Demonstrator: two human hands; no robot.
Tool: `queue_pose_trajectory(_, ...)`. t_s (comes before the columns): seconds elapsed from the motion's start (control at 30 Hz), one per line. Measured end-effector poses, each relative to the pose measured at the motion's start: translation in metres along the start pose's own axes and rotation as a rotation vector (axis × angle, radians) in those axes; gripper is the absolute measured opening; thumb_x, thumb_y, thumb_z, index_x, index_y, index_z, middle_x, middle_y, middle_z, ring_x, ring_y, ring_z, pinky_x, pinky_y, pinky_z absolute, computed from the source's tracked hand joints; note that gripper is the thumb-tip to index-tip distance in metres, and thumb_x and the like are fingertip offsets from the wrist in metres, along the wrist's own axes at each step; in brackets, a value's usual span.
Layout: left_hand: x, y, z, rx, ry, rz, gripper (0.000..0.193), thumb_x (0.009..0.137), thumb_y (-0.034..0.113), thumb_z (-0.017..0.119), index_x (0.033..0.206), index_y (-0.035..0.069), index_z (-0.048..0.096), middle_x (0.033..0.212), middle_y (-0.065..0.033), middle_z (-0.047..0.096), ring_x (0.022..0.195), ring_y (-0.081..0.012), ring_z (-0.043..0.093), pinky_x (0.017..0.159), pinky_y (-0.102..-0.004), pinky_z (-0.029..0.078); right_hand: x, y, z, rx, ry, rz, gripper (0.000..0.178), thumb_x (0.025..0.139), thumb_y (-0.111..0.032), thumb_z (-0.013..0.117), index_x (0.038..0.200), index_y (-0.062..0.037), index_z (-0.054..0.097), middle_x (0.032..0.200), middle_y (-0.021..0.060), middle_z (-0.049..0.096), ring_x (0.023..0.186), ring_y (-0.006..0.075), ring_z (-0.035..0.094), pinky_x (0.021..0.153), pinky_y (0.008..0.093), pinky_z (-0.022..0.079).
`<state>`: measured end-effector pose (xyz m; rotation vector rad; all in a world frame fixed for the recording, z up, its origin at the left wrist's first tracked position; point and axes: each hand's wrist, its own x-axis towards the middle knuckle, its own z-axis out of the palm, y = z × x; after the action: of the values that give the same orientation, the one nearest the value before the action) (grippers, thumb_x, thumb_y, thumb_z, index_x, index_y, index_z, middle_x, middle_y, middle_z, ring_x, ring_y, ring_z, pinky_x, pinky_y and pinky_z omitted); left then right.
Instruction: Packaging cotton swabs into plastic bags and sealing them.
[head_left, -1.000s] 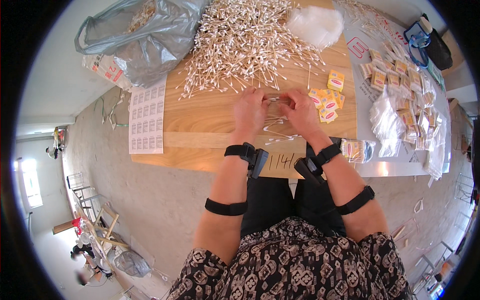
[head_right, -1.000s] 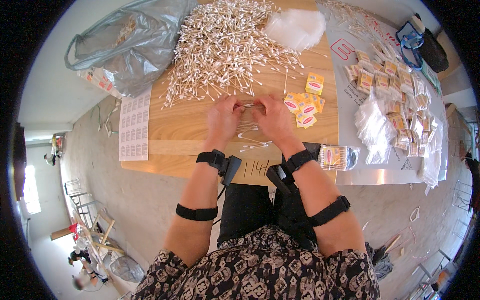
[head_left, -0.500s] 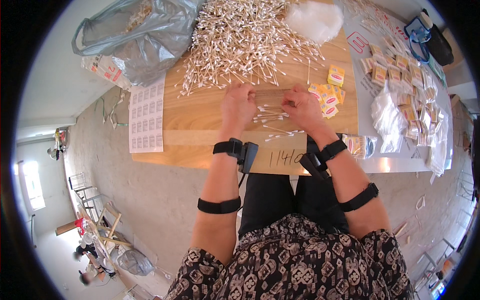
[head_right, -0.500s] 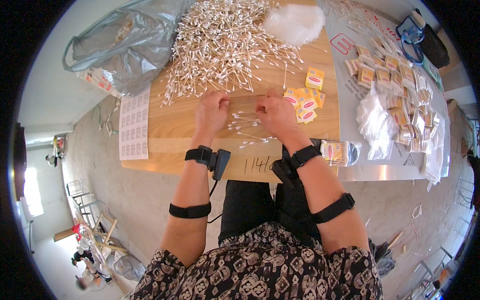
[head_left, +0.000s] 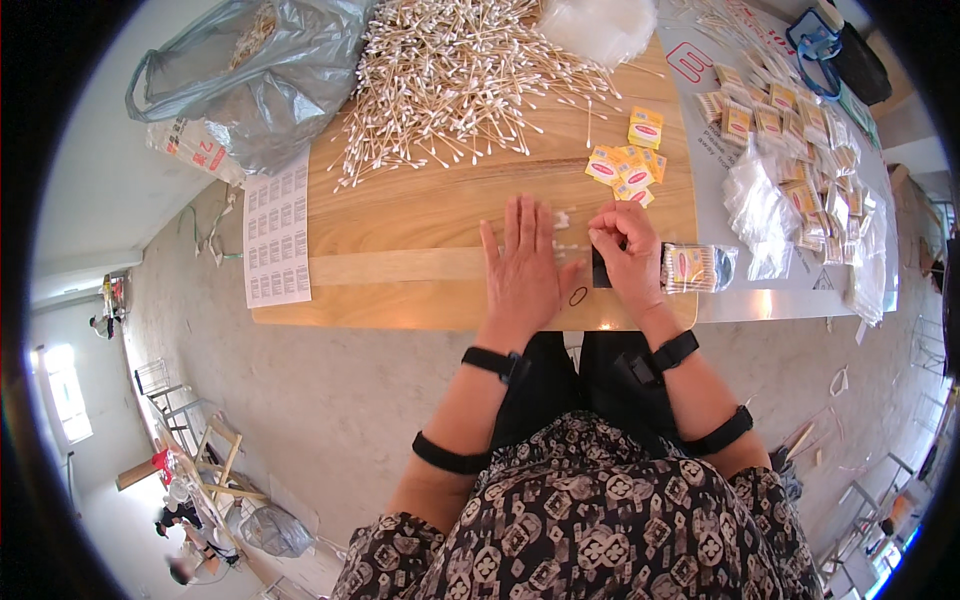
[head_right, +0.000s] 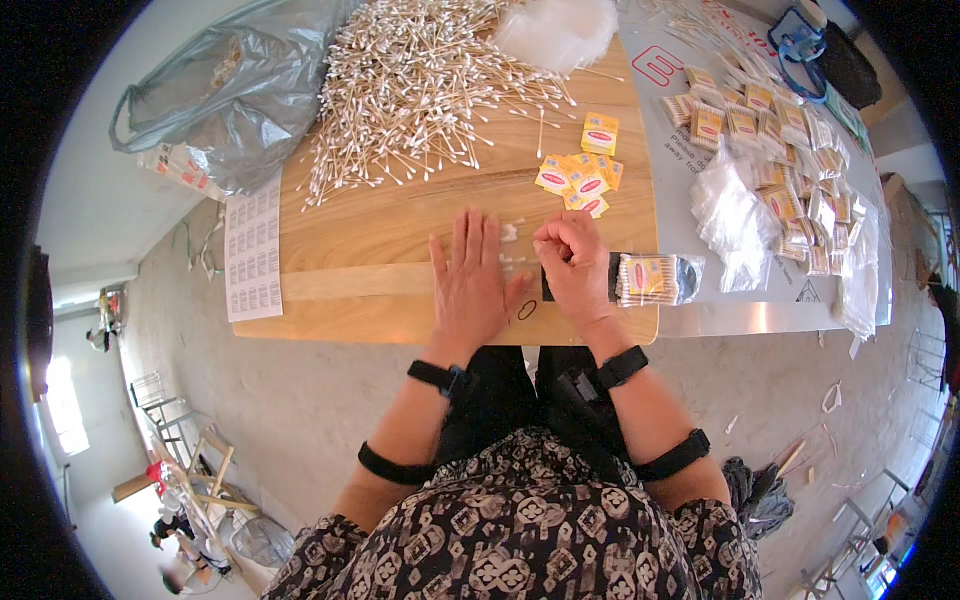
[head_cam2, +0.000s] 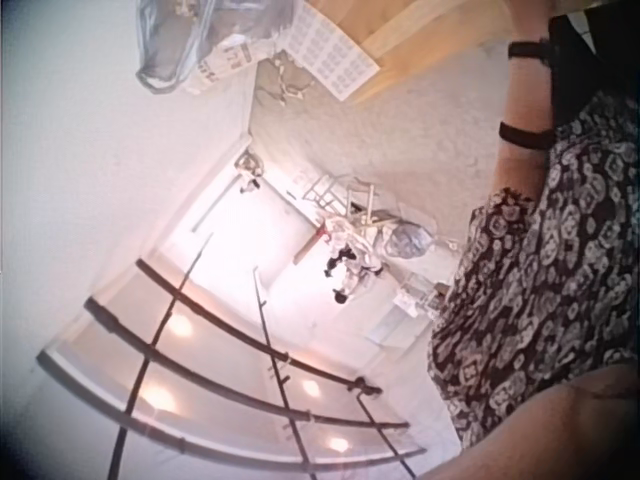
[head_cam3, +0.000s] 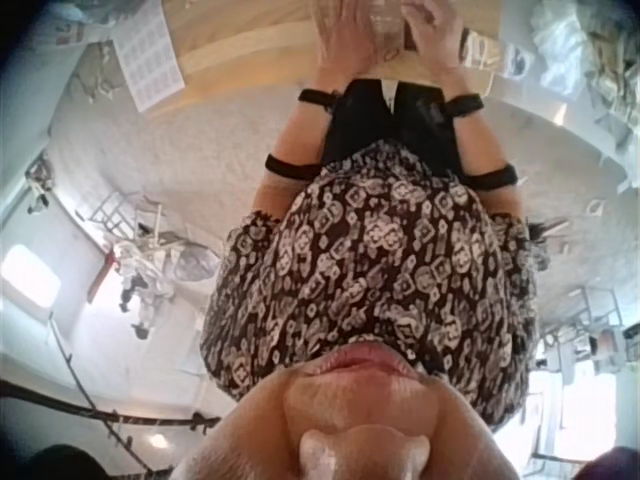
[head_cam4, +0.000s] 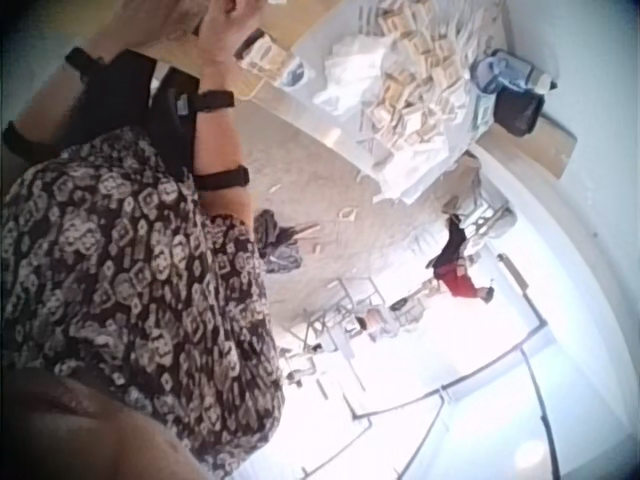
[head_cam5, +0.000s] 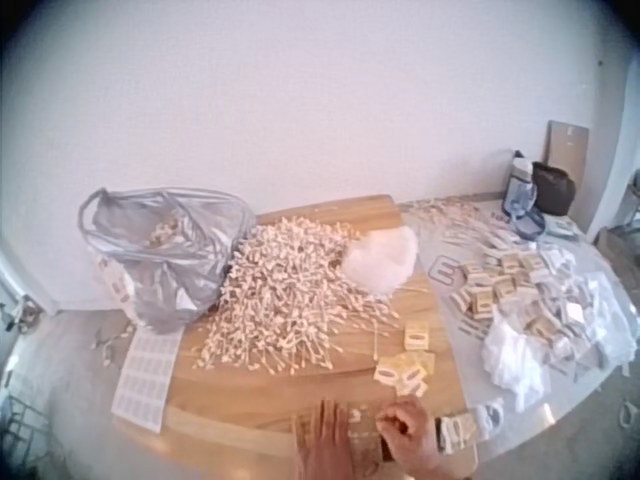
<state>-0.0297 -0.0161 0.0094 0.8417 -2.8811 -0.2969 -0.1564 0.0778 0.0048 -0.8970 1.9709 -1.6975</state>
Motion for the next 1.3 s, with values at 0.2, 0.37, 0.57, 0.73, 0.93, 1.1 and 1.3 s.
queue_pose_trajectory(0.2,0.014,0.004,-0.002,0.081,-0.069,0.022,0.085,0.087,0.052,0.058,0.149,0.002,0.028,0.157,-0.0205,0.020,0.148,-0.0340,0.014,0.113,-0.0622,0.009,-0.018,0.008,0.002,0.103,0.141,-0.014,0.007,0.088,-0.002,0.061,0.095,0.0001,0.062,0.104,0.0079,0.057,0.083,0.0137,0.055,0.073,0.0265,0.046)
queue_pose_trajectory(0.37,-0.016,0.011,0.000,0.003,-0.070,0.067,0.081,0.089,0.048,0.057,0.149,0.003,0.029,0.156,-0.0226,0.021,0.147,-0.0359,0.016,0.114,-0.0597,0.010,-0.027,0.002,0.010,0.158,0.174,-0.041,0.020,0.099,-0.011,0.052,0.111,0.0031,0.058,0.117,0.0117,0.057,0.108,0.0195,0.054,0.096,0.0300,0.042)
queue_pose_trajectory(0.57,-0.005,-0.013,0.010,-0.738,0.360,-0.097,0.056,0.102,0.033,0.042,0.146,-0.001,0.033,0.154,-0.0211,0.028,0.143,-0.0344,0.026,0.116,-0.0442,0.021,-0.025,0.010,0.030,0.342,0.204,-0.017,0.034,0.103,-0.018,0.045,0.127,0.0052,0.052,0.136,0.0162,0.051,0.129,0.0235,0.045,0.111,0.0334,0.030)
queue_pose_trajectory(0.73,-0.008,-0.019,0.018,-1.047,0.338,-0.249,0.054,0.105,0.033,0.037,0.145,-0.003,0.033,0.152,-0.0197,0.032,0.140,-0.0313,0.031,0.114,-0.0382,0.026,-0.022,0.008,0.041,0.402,0.196,0.039,0.036,0.103,-0.018,0.044,0.130,0.0052,0.051,0.140,0.0165,0.049,0.132,0.0249,0.043,0.112,0.0338,0.029)
queue_pose_trajectory(0.93,-0.008,-0.015,0.010,-1.176,0.291,-0.195,0.051,0.096,0.020,0.050,0.140,-0.002,0.040,0.151,-0.0178,0.033,0.141,-0.0294,0.030,0.116,-0.0390,0.025,-0.019,0.008,0.040,0.309,0.156,0.017,0.042,0.105,-0.024,0.043,0.135,0.0044,0.049,0.138,0.0106,0.051,0.125,0.0167,0.047,0.110,0.0311,0.035)
queue_pose_trajectory(1.1,-0.009,-0.011,0.001,-1.283,0.250,-0.148,0.052,0.088,0.010,0.061,0.137,-0.002,0.046,0.151,-0.0163,0.034,0.142,-0.0279,0.030,0.117,-0.0396,0.024,-0.019,0.007,0.031,0.469,0.143,0.127,0.044,0.105,-0.026,0.044,0.134,0.0056,0.049,0.133,0.0119,0.054,0.122,0.0180,0.050,0.109,0.0321,0.037)
queue_pose_trajectory(1.3,-0.022,-0.021,-0.014,-0.442,0.079,0.199,0.062,0.072,0.012,0.071,0.131,0.002,0.052,0.154,-0.0188,0.027,0.144,-0.0425,0.019,0.116,-0.0505,0.022,-0.019,0.012,0.019,0.550,0.146,0.140,0.046,0.104,-0.029,0.044,0.135,0.0057,0.049,0.132,0.0120,0.054,0.122,0.0189,0.052,0.109,0.0333,0.039)
